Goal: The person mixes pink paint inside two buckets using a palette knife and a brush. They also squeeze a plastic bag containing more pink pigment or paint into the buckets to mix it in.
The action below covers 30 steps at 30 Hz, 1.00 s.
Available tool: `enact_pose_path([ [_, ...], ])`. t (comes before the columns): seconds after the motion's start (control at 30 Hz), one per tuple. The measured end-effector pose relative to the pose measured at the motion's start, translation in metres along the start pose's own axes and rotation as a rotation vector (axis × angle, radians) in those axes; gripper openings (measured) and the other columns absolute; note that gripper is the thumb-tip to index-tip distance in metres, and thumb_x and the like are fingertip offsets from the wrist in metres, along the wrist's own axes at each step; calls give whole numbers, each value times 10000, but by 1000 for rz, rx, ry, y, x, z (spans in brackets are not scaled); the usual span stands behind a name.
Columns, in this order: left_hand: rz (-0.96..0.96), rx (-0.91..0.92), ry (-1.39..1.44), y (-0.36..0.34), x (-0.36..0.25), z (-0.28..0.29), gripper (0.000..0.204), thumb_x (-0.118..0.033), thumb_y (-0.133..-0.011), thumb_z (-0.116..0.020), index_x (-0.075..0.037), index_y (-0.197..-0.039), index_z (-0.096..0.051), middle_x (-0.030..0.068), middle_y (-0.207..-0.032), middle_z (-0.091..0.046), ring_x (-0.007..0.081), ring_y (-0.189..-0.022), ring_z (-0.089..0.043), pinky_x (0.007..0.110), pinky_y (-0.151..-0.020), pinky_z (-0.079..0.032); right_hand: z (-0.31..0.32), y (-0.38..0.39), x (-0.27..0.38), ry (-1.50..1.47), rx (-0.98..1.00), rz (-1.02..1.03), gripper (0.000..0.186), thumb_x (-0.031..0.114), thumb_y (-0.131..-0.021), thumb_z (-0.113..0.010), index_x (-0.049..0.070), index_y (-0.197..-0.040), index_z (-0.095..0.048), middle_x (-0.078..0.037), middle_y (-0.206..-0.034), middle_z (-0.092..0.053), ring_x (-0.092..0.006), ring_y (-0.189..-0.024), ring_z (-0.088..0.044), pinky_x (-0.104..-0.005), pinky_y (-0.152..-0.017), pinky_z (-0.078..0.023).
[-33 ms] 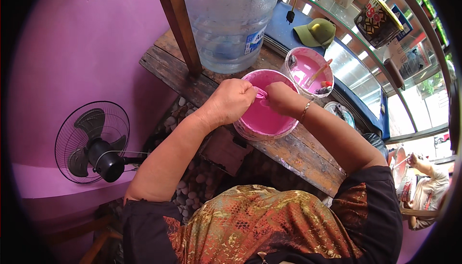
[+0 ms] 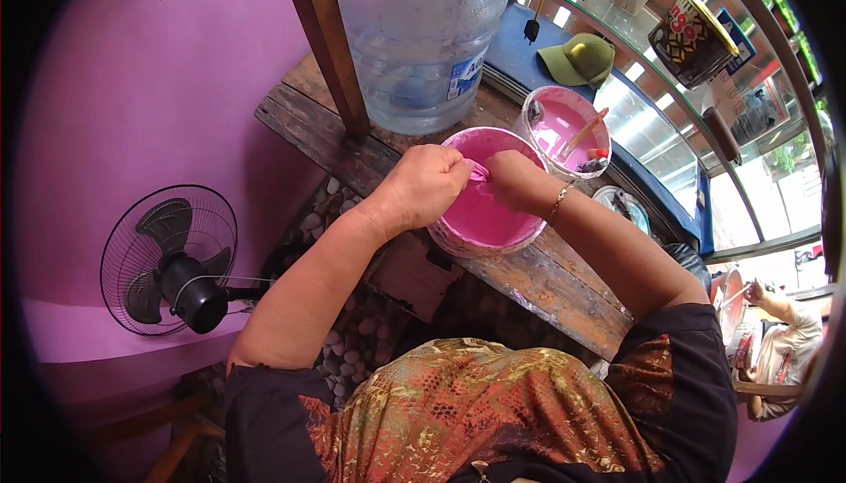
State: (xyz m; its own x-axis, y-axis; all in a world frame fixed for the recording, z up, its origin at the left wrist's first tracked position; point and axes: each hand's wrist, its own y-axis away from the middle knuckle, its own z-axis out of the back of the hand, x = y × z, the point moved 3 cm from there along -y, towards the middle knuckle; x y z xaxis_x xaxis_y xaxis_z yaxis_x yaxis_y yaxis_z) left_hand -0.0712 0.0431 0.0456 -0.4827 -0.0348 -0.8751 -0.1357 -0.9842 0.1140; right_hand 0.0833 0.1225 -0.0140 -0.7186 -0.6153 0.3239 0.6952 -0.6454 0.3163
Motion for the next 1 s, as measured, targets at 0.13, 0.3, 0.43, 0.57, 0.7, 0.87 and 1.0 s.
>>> enact_pose_path([
  [0.13, -49, -9, -53, 2, -4, -6, 333, -222, -920, -527, 29, -701, -534, 34, -600, -486, 91, -592, -423, 299, -561, -392, -6, 2, 6, 57, 29, 7, 197, 167, -779, -633, -13, -844, -681, -230, -876, -657, -383, -855, -634, -433, -772, -494],
  [0.3, 2, 12, -44, 1, 0, -7, 328, -218, -917, -529, 37, -712, -543, 52, -603, -498, 102, -589, -426, 312, -564, -400, -13, 2, 0, 36, -3, -21, 193, 113, -797, -545, -5, -853, -687, -231, -924, -659, -370, -904, -639, -439, -801, -498],
  [0.43, 1, 10, -57, 0, 6, -10, 328, -222, -921, -525, 42, -727, -553, 48, -608, -507, 105, -591, -429, 311, -571, -406, -12, 1, 3, 65, 59, -45, 196, 104, -791, -540, -1, -865, -689, -226, -928, -662, -364, -909, -640, -442, -803, -500],
  [0.57, -31, 4, -41, -1, 12, -12, 328, -224, -925, -523, 43, -738, -556, 45, -608, -507, 104, -591, -430, 310, -573, -407, -15, -2, 0, 38, 57, -60, 194, 108, -800, -545, 0, -869, -690, -222, -925, -665, -361, -910, -643, -439, -795, -503],
  [0.7, 12, 18, -59, 0, 11, -9, 328, -245, -906, -506, 41, -770, -590, 151, -697, -558, 252, -679, -518, 377, -642, -440, -15, -1, 1, 46, 56, -39, 190, 106, -814, -543, 0, -871, -690, -218, -912, -668, -360, -903, -647, -433, -789, -505],
  [0.87, 9, 15, -50, 0, 13, -8, 324, -223, -926, -524, 45, -747, -556, 50, -604, -503, 105, -591, -431, 315, -570, -411, -22, -5, 0, 19, 32, -65, 201, 103, -828, -526, 0, -898, -684, -222, -938, -662, -364, -927, -638, -437, -802, -500],
  [1.0, -1, 3, -44, 2, 11, -8, 319, -219, -922, -527, 43, -743, -554, 64, -606, -512, 107, -591, -431, 324, -572, -414, -27, -6, -1, 1, 71, -32, 226, 125, -841, -512, -2, -929, -677, -230, -973, -653, -371, -948, -627, -444, -816, -493],
])
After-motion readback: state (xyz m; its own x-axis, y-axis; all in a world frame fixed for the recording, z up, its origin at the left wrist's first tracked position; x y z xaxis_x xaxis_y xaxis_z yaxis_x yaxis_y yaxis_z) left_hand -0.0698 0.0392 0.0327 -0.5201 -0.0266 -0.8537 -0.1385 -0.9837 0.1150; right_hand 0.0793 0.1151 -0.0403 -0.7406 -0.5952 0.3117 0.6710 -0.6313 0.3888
